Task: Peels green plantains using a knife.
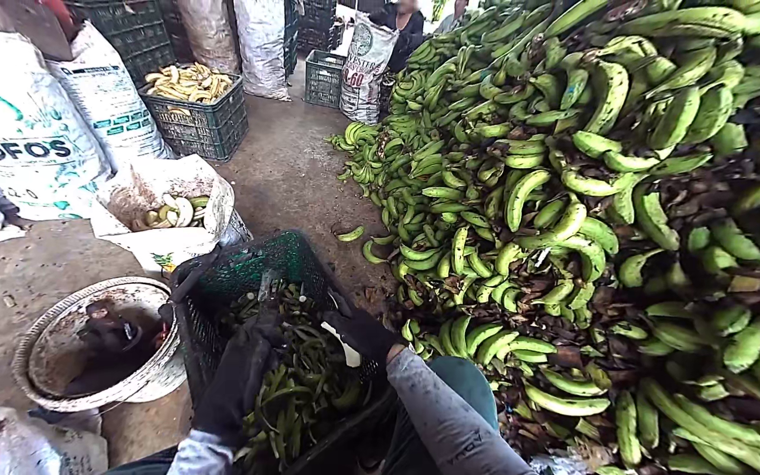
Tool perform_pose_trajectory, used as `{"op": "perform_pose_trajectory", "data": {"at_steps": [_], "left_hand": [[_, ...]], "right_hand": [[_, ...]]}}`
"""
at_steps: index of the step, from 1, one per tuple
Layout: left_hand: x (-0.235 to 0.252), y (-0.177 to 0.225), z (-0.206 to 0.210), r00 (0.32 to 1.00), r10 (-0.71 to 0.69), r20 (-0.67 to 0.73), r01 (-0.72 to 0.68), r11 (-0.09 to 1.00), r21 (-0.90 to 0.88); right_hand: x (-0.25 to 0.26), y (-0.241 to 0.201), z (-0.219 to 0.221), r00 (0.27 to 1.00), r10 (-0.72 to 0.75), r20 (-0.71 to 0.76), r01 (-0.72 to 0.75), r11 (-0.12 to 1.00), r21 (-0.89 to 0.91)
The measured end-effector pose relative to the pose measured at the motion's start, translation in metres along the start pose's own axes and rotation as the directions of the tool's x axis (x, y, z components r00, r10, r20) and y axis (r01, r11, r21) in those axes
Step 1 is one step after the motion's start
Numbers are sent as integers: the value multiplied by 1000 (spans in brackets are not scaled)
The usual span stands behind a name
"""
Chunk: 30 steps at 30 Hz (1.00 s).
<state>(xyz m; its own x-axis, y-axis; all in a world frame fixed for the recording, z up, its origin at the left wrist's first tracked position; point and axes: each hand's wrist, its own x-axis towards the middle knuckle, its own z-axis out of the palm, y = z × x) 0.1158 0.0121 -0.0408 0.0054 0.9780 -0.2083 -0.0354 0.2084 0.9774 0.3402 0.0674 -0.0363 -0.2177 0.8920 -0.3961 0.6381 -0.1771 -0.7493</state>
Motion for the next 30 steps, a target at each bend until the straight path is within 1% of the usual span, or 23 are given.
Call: {"op": "perform_pose_trajectory", "data": {"at_steps": [1, 2, 4, 5, 7, 9, 11, 13, 14, 15, 16, 17, 18, 19, 20, 21, 22, 23, 26, 28, 30], "left_hand": [[-1, -1, 6, 1000, 19, -8, -19, 999, 27], [-3, -3, 13, 999, 32, -16, -31, 998, 53], [-6, -10, 25, 1000, 12, -11, -10, 994, 106], [-7, -13, 32, 1000, -4, -13, 5, 997, 79], [-6, -20, 44, 1000, -19, -22, 18, 999, -35], [-4, -24, 49, 999, -22, -48, 13, 982, -186], [-3, -26, 48, 997, -40, -61, 22, 965, -262], [-7, -27, 45, 997, -60, -51, 44, 962, -270], [-11, -26, 43, 996, -74, -44, 59, 959, -277], [-15, -23, 41, 996, -86, -36, 71, 953, -295], [-20, -19, 38, 995, -97, -38, 79, 942, -325], [-24, -17, 34, 994, -101, -47, 78, 933, -351], [-27, -19, 27, 994, -92, -55, 65, 924, -377], [-31, -22, 17, 995, -79, -63, 48, 919, -392], [-36, -23, 5, 995, -67, -76, 32, 918, -395], [-44, -21, -7, 994, -47, -95, 8, 927, -375], [-51, -17, -19, 993, -26, -113, -15, 938, -347], [-58, -14, -32, 988, -26, -152, -25, 945, -326], [-63, -11, -62, 961, -12, -277, -78, 946, -313], [-64, -3, -74, 934, 9, -356, -119, 951, -287], [-61, 8, -79, 911, 39, -410, -123, 976, -180]], "right_hand": [[0, 0, 2, 999, -30, -20, 31, 998, 53], [2, 1, 4, 997, -64, -40, 69, 987, 144], [4, 1, 12, 984, -132, -116, 165, 919, 357], [5, 0, 18, 973, -157, -168, 217, 870, 443], [8, -2, 30, 954, -178, -241, 287, 775, 563], [7, -8, 38, 951, -124, -282, 285, 702, 653], [5, -13, 42, 949, -71, -308, 272, 681, 680], [4, -14, 42, 946, -80, -315, 274, 718, 640], [4, -13, 39, 945, -120, -303, 283, 763, 582], [6, -8, 34, 946, -186, -266, 297, 829, 474], [8, -3, 25, 949, -253, -189, 301, 906, 298], [9, 0, 15, 960, -269, -73, 274, 959, 68], [7, -1, 6, 982, -187, 37, 191, 971, -147], [5, -1, 2, 995, -49, 82, 72, 950, -304], [3, 0, 2, 993, 73, 97, -26, 911, -411], [2, 2, 2, 981, 156, 118, -81, 871, -484], [2, 5, 3, 972, 193, 133, -99, 854, -511], [2, 8, 5, 972, 183, 147, -87, 863, -497], [13, 29, 15, 989, 65, 134, -9, 924, -383], [22, 35, 22, 992, 77, 103, -38, 941, -337], [27, 34, 26, 988, 135, 81, -97, 928, -361]]}}
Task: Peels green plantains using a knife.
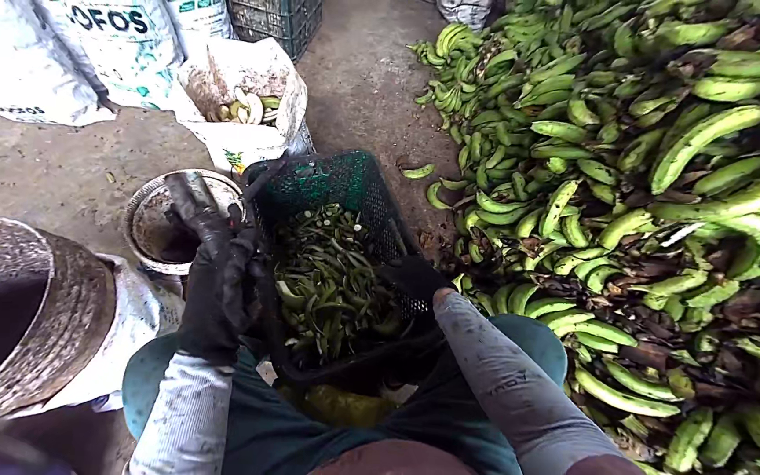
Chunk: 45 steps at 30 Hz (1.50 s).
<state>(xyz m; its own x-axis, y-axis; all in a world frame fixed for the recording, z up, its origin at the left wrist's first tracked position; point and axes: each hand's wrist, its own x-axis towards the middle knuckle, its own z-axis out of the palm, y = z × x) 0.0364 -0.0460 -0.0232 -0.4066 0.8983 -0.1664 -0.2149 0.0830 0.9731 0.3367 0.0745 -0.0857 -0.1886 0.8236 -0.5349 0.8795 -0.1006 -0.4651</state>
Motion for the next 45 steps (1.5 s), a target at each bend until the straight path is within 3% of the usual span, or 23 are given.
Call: {"op": "perform_pose_trajectory", "data": {"at_steps": [3, 6, 9, 12, 14, 18, 21, 24, 25, 27, 29, 32, 35, 38, 41, 43, 45], "left_hand": [[17, 8, 11, 1000, -3, 16, -1, 978, 207], [49, -11, 24, 990, -107, 97, 52, 891, 452], [67, -25, 39, 967, -207, 150, 85, 814, 575], [64, -1, 51, 967, -131, 219, 36, 919, 393], [60, 20, 50, 973, -53, 225, 15, 985, 170], [61, 42, 25, 995, 41, 86, -28, 988, -155], [71, 36, -6, 995, 81, -52, -94, 935, -342], [78, 30, -34, 980, 99, -172, -173, 850, -497], [80, 29, -41, 971, 92, -219, -198, 820, -537], [83, 23, -49, 950, 64, -306, -248, 752, -611], [83, 17, -51, 933, -4, -360, -250, 711, -657], [83, 7, -45, 915, -99, -391, -228, 674, -703], [77, 7, -34, 920, -213, -330, -112, 663, -740], [74, 10, -25, 940, -197, -280, -68, 693, -717], [73, 17, -22, 950, -159, -268, -107, 642, -759], [71, 21, -23, 955, -125, -267, -135, 620, -773], [64, 25, -26, 964, -84, -252, -138, 652, -745]], "right_hand": [[10, 1, 2, 999, 26, 25, -24, 995, -101], [14, -6, 2, 999, -28, 35, 34, 984, -173], [12, -30, 33, 959, -275, 60, 275, 871, -406], [9, -69, 84, 814, -540, 216, 569, 663, -486], [19, -84, 125, 745, -611, 267, 655, 598, -461], [43, -102, 157, 874, -386, 295, 484, 747, -457], [54, -117, 136, 861, -414, 296, 507, 744, -435], [47, -133, 87, 912, -362, 192, 385, 918, -98], [43, -141, 70, 922, -361, 140, 365, 931, 1], [29, -166, 37, 918, -396, 37, 395, 918, 18], [8, -201, 14, 853, -518, -61, 517, 855, -36], [-24, -266, -2, 646, -757, -94, 756, 652, -54], [-58, -352, 7, 592, -806, 8, 785, 578, 223], [-81, -421, 20, 427, -889, 163, 766, 452, 457], [-100, -435, 15, 394, -916, 81, 873, 400, 279], [-94, -412, 1, 461, -887, 10, 884, 461, 84], [-63, -361, -16, 566, -822, -58, 817, 569, -98]]}}
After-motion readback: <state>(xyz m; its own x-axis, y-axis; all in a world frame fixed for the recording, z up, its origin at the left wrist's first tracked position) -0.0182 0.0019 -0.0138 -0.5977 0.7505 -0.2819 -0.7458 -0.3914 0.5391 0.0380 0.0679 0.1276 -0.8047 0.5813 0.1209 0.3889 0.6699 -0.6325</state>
